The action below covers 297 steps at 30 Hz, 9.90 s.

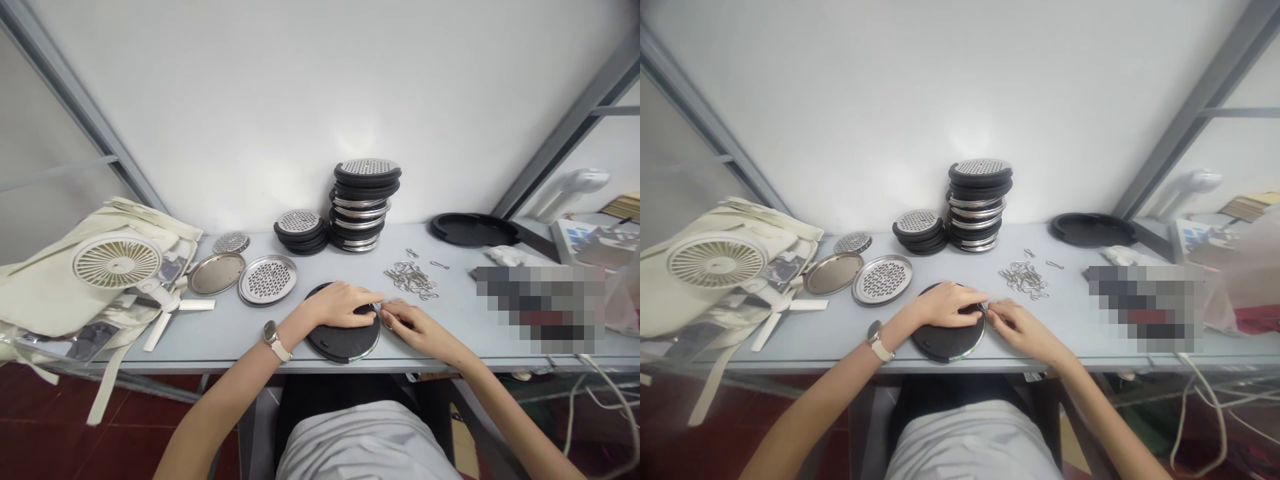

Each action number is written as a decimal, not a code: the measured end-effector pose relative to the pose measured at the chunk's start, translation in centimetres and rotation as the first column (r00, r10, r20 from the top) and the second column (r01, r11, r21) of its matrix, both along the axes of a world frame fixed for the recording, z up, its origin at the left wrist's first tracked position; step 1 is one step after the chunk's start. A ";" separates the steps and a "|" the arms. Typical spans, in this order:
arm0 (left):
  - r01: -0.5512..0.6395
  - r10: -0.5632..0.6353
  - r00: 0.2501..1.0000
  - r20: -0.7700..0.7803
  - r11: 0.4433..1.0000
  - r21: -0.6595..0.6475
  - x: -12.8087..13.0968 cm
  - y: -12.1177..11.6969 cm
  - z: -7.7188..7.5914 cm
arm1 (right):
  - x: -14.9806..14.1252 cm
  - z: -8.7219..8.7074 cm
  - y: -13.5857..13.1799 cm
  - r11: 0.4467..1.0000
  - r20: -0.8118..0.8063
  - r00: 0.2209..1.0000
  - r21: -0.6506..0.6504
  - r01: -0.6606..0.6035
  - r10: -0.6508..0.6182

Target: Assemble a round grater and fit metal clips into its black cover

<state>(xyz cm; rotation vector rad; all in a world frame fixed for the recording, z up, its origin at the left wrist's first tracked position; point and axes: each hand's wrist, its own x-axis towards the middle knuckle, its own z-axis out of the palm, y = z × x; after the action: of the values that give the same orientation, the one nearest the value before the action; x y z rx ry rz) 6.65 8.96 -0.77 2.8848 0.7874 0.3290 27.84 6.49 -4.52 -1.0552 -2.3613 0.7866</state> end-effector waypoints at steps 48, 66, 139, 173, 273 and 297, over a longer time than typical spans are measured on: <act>-0.071 0.071 0.997 -0.039 0.997 0.009 0.4 -0.4 0.4 | -0.4 -0.1 -0.4 0.995 0.021 0.997 0.060 0.077 -0.078; -0.072 0.112 0.984 0.138 0.962 -0.264 0.2 0.3 -0.2 | -0.2 0.1 -0.4 0.999 0.011 1.000 0.042 0.029 -0.029; 0.004 0.053 0.969 0.241 0.973 -0.229 0.1 0.5 -0.4 | 0.0 0.7 -0.3 1.000 0.028 1.000 -0.012 -0.003 0.004; 0.111 0.228 0.907 0.355 0.681 -0.723 0.0 1.1 -1.0 | 0.7 0.7 0.0 0.992 -0.009 0.996 -0.091 -0.088 0.087; -0.015 0.109 0.949 0.295 0.952 -0.304 -0.2 1.2 -0.7 | -0.7 0.1 -0.2 0.995 0.074 0.993 0.036 0.088 -0.091; -0.060 0.122 0.956 0.267 0.971 -0.232 -0.4 0.8 -0.2 | -0.4 -0.2 0.0 0.998 0.065 0.996 0.041 0.056 -0.059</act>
<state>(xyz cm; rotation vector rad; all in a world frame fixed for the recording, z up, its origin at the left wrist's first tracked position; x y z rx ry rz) 6.24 9.78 -0.95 2.5253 0.8471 0.6038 27.46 6.53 -4.74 -1.1442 -2.3797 0.6912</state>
